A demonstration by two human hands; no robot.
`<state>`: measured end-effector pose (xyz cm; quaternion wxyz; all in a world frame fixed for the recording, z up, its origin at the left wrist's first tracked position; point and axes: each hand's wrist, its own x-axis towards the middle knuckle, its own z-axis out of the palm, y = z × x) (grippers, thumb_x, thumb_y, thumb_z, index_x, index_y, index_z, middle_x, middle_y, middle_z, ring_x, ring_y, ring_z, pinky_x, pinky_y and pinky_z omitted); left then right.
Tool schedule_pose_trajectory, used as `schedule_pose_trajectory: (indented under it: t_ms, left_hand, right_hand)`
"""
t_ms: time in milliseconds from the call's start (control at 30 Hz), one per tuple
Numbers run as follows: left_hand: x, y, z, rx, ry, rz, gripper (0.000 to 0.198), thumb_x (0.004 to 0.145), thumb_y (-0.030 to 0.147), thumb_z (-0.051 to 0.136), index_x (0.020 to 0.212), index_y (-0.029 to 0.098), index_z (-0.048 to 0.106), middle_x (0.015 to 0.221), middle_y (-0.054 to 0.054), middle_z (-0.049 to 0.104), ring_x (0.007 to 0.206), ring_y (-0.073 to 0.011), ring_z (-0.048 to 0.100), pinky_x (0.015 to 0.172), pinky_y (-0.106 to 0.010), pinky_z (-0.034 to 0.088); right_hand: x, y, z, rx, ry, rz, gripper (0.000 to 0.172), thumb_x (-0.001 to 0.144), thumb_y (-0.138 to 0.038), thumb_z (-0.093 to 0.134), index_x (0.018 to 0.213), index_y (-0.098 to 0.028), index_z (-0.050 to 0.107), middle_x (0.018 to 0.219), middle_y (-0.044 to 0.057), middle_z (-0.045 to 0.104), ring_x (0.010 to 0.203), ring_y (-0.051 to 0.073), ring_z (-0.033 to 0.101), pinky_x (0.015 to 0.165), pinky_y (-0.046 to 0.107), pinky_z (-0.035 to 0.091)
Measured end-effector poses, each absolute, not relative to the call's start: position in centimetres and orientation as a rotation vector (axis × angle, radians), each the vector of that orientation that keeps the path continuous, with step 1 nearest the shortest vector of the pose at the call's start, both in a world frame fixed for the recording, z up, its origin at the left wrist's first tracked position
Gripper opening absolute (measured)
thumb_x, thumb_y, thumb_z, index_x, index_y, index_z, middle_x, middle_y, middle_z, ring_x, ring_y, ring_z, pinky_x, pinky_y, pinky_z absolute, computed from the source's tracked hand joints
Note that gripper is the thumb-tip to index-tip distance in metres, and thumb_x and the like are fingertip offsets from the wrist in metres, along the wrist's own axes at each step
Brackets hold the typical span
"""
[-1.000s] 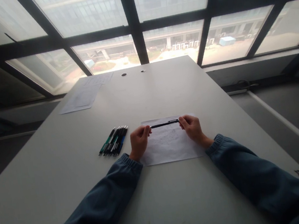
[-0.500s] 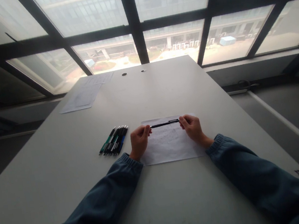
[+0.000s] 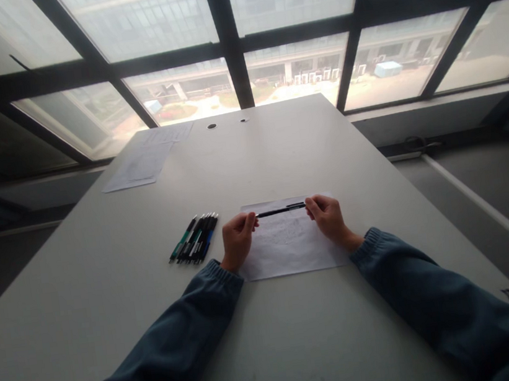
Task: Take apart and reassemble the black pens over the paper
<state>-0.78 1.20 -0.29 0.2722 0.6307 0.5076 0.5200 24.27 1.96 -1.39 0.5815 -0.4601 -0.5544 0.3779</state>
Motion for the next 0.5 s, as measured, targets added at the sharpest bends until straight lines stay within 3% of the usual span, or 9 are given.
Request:
schedule_pose_trajectory:
  t_ms: [500]
  left_hand:
    - [-0.68, 1.23, -0.11, 1.691, 1.366, 1.442, 0.039, 0.094, 0.045, 0.063, 0.069, 0.016, 0.07, 0.064, -0.003, 0.066, 0.059, -0.0123, 0.058, 0.058, -0.024, 0.045]
  right_hand:
    - [24.31, 2.33, -1.69, -1.031, -1.266, 0.987, 0.042, 0.091, -0.053, 0.065, 0.071, -0.016, 0.068, 0.059, 0.001, 0.062, 0.053, 0.011, 0.053, 0.053, 0.025, 0.041]
